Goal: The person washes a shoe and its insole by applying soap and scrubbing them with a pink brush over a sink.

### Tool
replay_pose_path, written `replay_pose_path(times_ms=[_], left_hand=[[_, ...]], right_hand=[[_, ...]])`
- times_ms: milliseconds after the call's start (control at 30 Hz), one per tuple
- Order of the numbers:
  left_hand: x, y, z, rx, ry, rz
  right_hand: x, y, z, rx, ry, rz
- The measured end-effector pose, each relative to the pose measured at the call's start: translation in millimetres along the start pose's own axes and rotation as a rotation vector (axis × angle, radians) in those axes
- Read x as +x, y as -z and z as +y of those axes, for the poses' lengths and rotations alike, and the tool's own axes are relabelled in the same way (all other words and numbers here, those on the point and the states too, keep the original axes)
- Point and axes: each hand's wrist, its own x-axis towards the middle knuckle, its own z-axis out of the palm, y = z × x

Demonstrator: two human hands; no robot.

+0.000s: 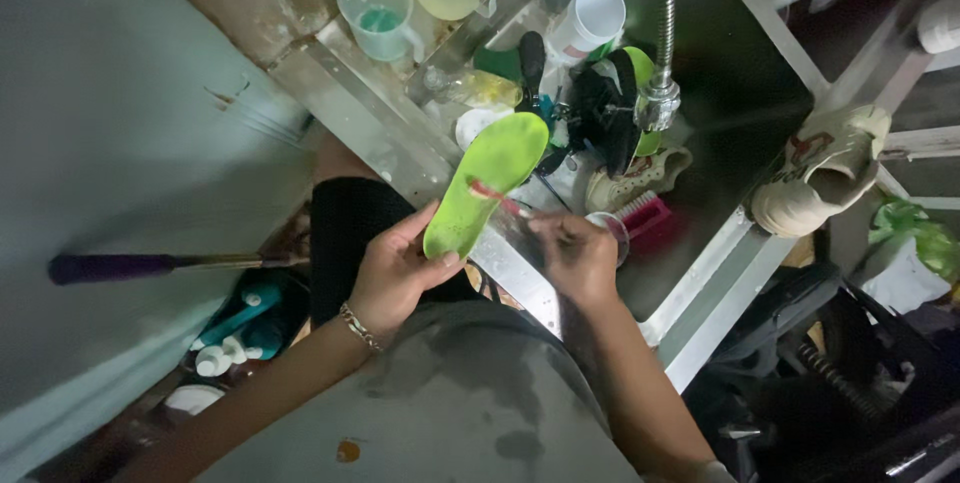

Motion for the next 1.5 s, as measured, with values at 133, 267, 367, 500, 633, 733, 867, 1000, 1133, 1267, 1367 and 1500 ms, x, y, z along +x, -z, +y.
replay_pose_path(times_ms=[133, 267, 367, 500, 633, 733, 867, 1000, 1133, 1267, 1367, 1500], left_hand=[[-8.0, -8.9, 7.5, 0.035, 0.030, 0.009], [-6.2, -5.1, 10.0, -0.004, 0.091, 0.067], [-10.6, -9.2, 15.6, -0.016, 0.095, 0.076], [-21.5, -18.7, 34.2, -0.027, 0.117, 0.111], [-26.8, -13.1, 40.3, 0.036, 0.134, 0.115], [-31.7, 0.8, 38.3, 0.047, 0.101, 0.138], [-39.1, 14.1, 35.2, 0.078, 0.135, 0.194], [-62.2, -10.4, 70.4, 0.097, 0.145, 0.230], [-65.8, -13.3, 78.1, 0.251, 0.176, 0.255], [-63.0, -6.1, 66.5, 0.217, 0.179, 0.249], [-61.6, -8.7, 67.8, 0.122, 0.206, 0.300], [-66.6, -8.4, 76.9, 0.154, 0.225, 0.353]], right_hand=[[-6.8, -4.8, -56.3, 0.263, -0.045, -0.159], [9.4, 2.6, -26.8, 0.060, 0.062, -0.077], [2.7, -3.2, -25.2, 0.017, 0.083, -0.025], [-5.1, -12.9, -55.1, 0.201, -0.006, -0.108], [5.9, -3.1, -10.8, -0.081, 0.042, 0.059], [-5.1, -14.1, -42.2, 0.103, 0.004, 0.003], [-7.5, -6.6, -10.5, 0.002, -0.055, 0.007], [-7.3, -9.5, -34.7, -0.052, 0.001, 0.032], [-27.1, -24.0, -4.2, 0.145, 0.015, -0.072], [-11.6, -12.6, 18.7, -0.390, 0.067, 0.064], [-11.8, -19.2, -11.9, -0.147, 0.084, -0.031], [34.0, -6.5, -3.8, -0.491, 0.374, 0.031]])
